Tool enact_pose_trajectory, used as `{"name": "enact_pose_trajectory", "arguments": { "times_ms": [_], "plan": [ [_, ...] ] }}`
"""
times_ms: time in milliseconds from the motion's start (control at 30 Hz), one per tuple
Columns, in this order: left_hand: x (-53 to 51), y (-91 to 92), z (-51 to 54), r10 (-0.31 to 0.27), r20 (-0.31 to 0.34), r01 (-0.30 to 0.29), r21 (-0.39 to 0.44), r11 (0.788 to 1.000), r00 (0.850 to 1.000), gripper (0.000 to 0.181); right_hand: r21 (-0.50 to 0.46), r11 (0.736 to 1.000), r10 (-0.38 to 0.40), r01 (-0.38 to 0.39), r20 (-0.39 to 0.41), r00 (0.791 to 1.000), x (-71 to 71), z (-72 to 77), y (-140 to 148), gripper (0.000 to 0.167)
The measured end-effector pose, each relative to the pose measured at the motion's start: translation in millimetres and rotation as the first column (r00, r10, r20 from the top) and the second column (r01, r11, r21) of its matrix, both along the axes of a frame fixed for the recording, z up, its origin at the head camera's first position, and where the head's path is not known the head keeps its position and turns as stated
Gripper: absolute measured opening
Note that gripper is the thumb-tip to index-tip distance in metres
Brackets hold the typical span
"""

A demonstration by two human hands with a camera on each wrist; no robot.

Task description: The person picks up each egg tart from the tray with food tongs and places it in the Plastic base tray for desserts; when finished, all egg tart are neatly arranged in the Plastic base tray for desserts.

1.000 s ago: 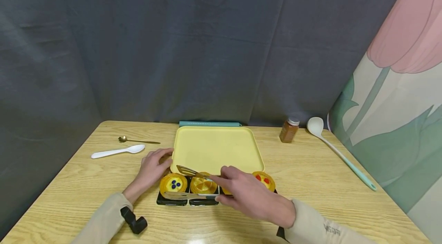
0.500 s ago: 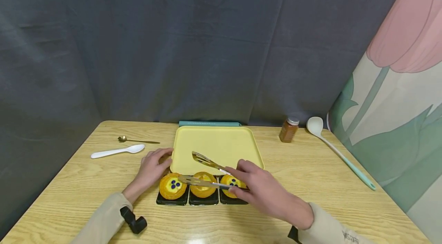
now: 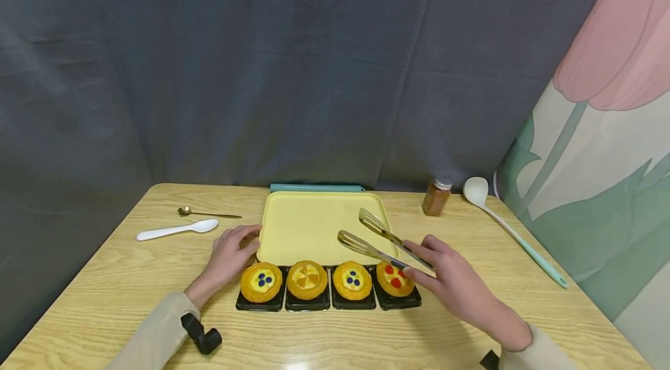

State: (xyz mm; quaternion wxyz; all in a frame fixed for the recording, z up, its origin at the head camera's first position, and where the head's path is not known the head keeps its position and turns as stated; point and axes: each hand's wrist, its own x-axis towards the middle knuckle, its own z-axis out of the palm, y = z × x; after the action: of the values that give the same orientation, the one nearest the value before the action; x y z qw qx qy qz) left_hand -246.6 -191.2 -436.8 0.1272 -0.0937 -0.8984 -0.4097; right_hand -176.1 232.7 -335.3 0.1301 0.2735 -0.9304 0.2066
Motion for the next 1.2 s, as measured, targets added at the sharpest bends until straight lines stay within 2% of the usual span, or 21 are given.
{"name": "enact_pose_trajectory", "arguments": {
  "times_ms": [133, 267, 500, 633, 1200],
  "plan": [
    [0.1, 0.3, 0.5, 0.001, 0.002, -0.001, -0.003, 1.0, 1.0, 0.04, -0.024, 0.998, -0.058, 0.057, -0.03, 0.998, -2.3, -4.1, 24.7, 0.047],
    [0.7, 0.1, 0.4, 0.001, 0.006, -0.001, 0.001, 1.0, 1.0, 0.04, -0.009, 0.994, -0.111, 0.111, -0.069, 0.991, -6.4, -9.8, 46.5, 0.047],
    [0.4, -1.2, -1.2, 0.0, -0.029, 0.0, 0.003, 1.0, 1.0, 0.038, 0.039, 0.979, -0.196, 0.198, -0.06, 0.979, -15.8, -18.5, 74.3, 0.048],
    [0.1, -1.3, -0.7, -0.001, -0.028, 0.001, 0.004, 1.0, 1.0, 0.038, 0.069, 0.969, -0.236, 0.238, -0.037, 0.971, -20.5, -23.8, 85.3, 0.05],
    [-0.9, -0.1, -0.6, 0.001, -0.006, -0.001, 0.011, 1.0, 1.0, 0.039, 0.117, 0.958, -0.269, 0.26, 0.064, 0.961, -39.5, -41.0, 104.2, 0.056]
  ]
}}
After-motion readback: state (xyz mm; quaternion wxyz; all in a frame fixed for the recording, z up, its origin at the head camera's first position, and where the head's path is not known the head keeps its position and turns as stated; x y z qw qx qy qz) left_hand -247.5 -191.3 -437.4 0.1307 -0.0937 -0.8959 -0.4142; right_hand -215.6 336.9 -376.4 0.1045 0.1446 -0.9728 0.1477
